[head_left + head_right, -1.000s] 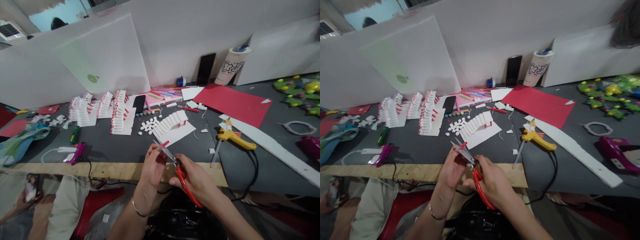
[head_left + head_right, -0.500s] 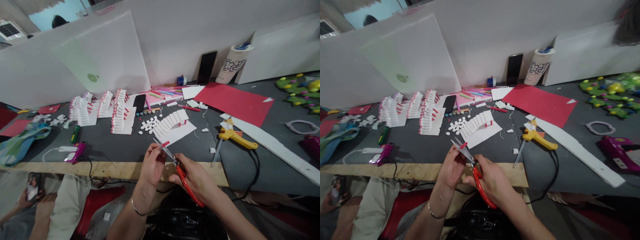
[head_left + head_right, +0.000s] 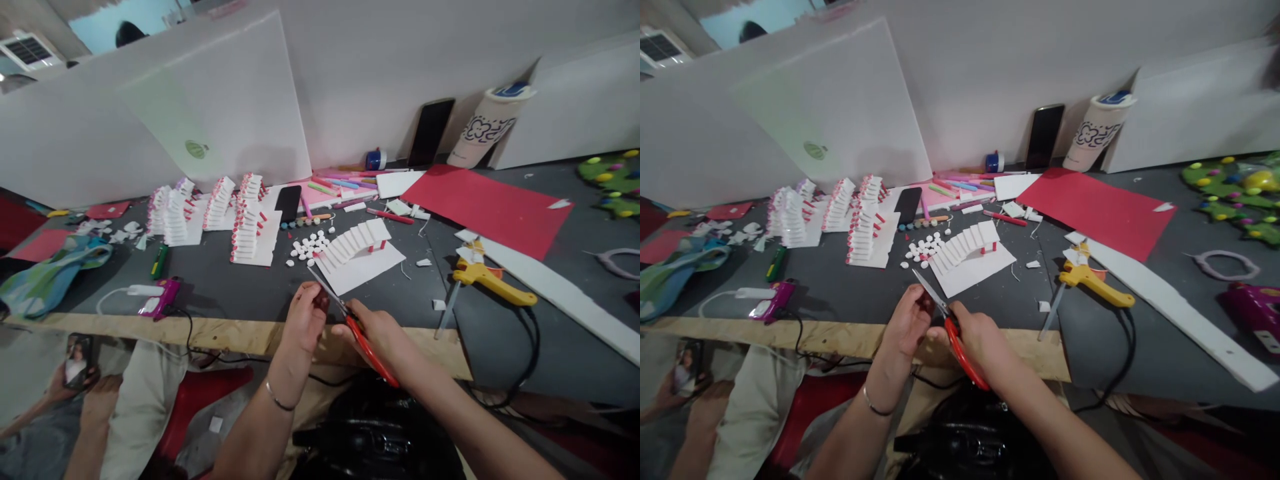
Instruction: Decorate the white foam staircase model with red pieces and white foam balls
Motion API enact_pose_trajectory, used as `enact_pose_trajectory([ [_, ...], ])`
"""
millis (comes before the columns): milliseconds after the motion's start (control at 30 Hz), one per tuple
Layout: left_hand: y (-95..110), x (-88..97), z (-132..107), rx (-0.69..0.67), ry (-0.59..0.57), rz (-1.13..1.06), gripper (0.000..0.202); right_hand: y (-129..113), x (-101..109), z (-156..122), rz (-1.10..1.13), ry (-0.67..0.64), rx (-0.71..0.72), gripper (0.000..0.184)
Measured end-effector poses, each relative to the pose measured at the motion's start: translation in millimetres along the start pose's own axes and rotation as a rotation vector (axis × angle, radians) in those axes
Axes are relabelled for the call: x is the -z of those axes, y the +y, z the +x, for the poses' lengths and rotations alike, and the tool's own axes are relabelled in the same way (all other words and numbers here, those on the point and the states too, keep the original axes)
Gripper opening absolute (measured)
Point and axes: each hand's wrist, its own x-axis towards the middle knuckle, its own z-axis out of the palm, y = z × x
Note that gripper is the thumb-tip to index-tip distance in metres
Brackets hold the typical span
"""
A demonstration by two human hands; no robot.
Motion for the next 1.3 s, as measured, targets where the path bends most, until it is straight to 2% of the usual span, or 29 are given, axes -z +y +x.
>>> enact_pose_trajectory([
  [167, 2, 12.9, 15, -0.024, 0.037, 0.081, 0.013, 1, 2, 8, -0.049, -0.011, -0.029, 0.037],
  [333, 22, 36.3, 37, -0.289, 0.053, 0.403, 0.016, 8, 16, -4, -0.072, -0.016, -0.017, 0.035],
  [400, 34, 43.5, 47, -0.391, 0.02, 0.651, 0.012, 15, 24, -13, -0.113, 0.008, -0.024, 0.034],
  [500, 46, 51.5, 61, -0.505, -0.028, 0.951, 0.009, 34, 41, -25, -0.171, 0.118, -0.057, 0.035],
  [667, 56, 53.6, 72, -0.773, -0.039, 1.25, 0.011, 80, 78, -27, -0.299, 0.348, -0.199, 0.049],
  [733, 67, 41.9, 80, -0.874, -0.021, 1.414, 0.008, 95, 94, -21, -0.316, 0.349, -0.258, 0.048],
  [800, 81, 19.4, 96, -0.928, -0.022, 1.605, 0.013, 106, 107, -12, -0.359, 0.362, -0.318, 0.047],
  [933, 103, -42.1, 156, -0.95, 0.018, 1.919, 0.028, 115, 126, 12, -0.513, 0.441, -0.386, 0.046],
  [1033, 104, -78.1, 203, -0.87, 0.007, 2.088, 0.029, 115, 138, 31, -0.607, 0.421, -0.374, 0.048],
  [1167, 98, -97.1, 242, -0.796, 0.024, 2.129, 0.029, 113, 151, 53, -0.638, 0.348, -0.4, 0.046],
  [1233, 97, -100.3, 253, -0.767, 0.028, 2.118, 0.029, 115, 156, 63, -0.638, 0.327, -0.386, 0.044],
  [1300, 98, -103.7, 261, -0.729, 0.044, 2.116, 0.02, 117, 158, 72, -0.632, 0.322, -0.374, 0.044],
])
